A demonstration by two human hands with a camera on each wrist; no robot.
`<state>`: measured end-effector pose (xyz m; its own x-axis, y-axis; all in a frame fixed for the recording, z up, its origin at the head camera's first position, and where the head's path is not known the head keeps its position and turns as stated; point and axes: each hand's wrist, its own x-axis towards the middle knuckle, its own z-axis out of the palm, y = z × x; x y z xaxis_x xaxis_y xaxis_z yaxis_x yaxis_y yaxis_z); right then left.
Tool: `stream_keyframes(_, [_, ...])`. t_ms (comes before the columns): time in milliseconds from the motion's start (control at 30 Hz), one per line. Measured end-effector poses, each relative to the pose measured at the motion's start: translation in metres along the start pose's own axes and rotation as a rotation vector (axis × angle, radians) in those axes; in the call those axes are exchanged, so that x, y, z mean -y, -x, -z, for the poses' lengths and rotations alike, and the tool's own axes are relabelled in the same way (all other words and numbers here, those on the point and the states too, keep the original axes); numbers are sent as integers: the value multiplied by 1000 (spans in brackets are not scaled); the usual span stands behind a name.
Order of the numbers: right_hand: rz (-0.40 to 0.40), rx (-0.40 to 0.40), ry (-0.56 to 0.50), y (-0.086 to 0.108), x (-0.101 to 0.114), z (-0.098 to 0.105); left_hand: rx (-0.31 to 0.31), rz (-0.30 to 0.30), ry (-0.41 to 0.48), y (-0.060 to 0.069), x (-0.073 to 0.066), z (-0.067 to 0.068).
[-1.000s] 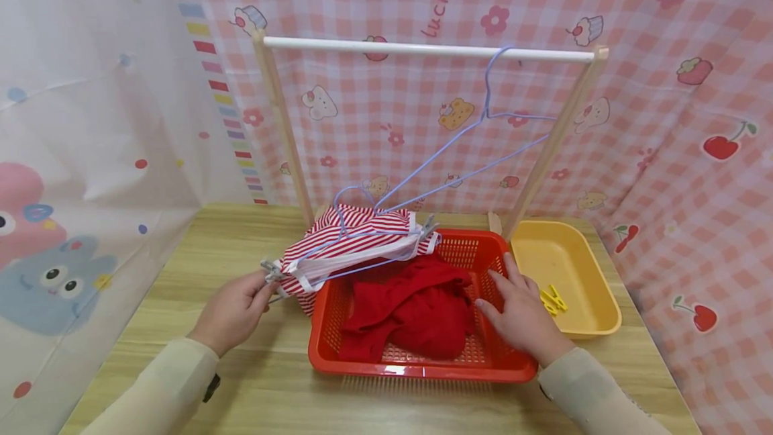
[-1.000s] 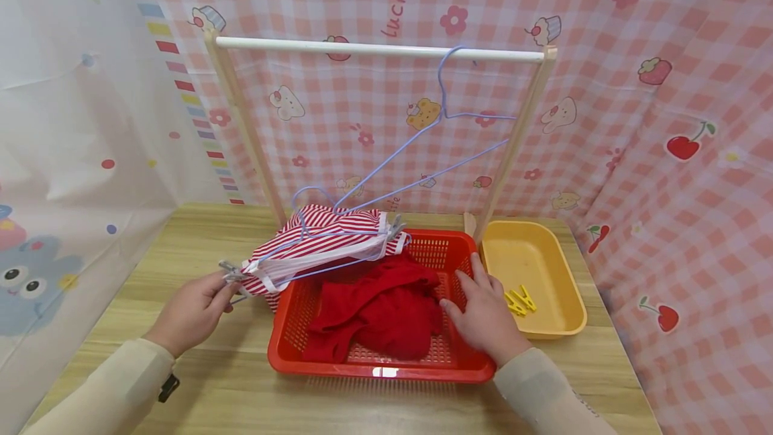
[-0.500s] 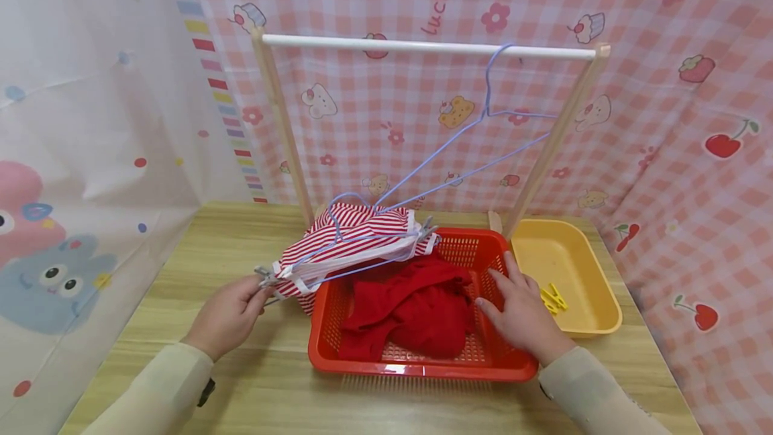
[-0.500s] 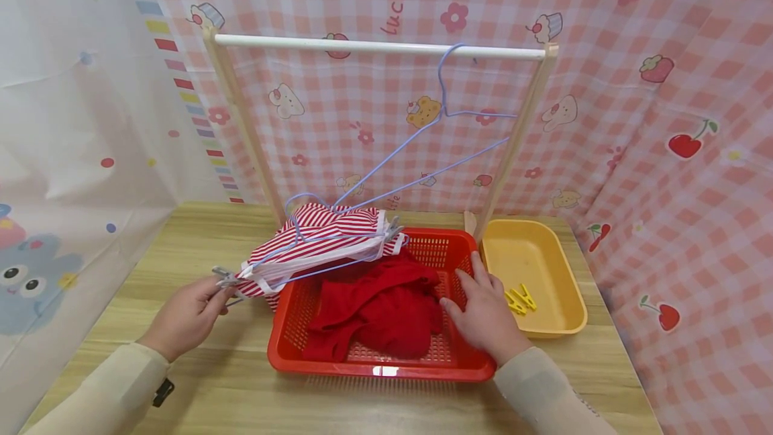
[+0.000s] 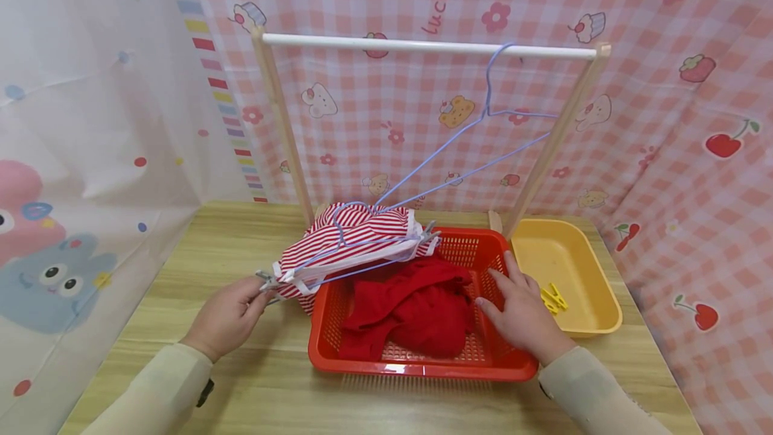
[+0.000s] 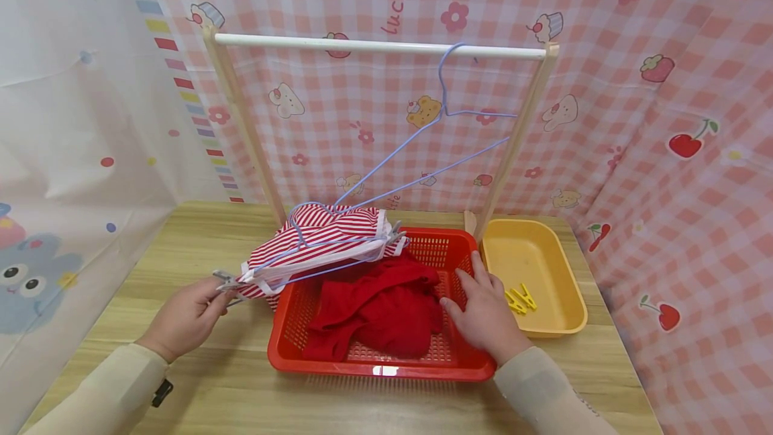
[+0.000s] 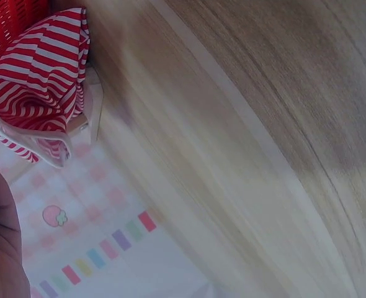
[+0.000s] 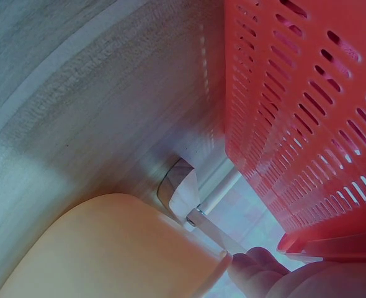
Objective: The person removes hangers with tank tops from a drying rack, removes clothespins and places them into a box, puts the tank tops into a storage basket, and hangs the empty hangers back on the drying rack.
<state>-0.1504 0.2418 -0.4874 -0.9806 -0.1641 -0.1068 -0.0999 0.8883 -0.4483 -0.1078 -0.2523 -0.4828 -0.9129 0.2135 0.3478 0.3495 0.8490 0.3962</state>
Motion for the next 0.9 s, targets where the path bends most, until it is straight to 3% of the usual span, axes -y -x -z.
stream_keyframes(233, [7, -8, -1, 0, 0, 0, -59, -83, 1, 0, -2, -1])
stream_keyframes(900, [-41, 42, -25, -2, 0, 0, -66, -128, 16, -1, -11, -5])
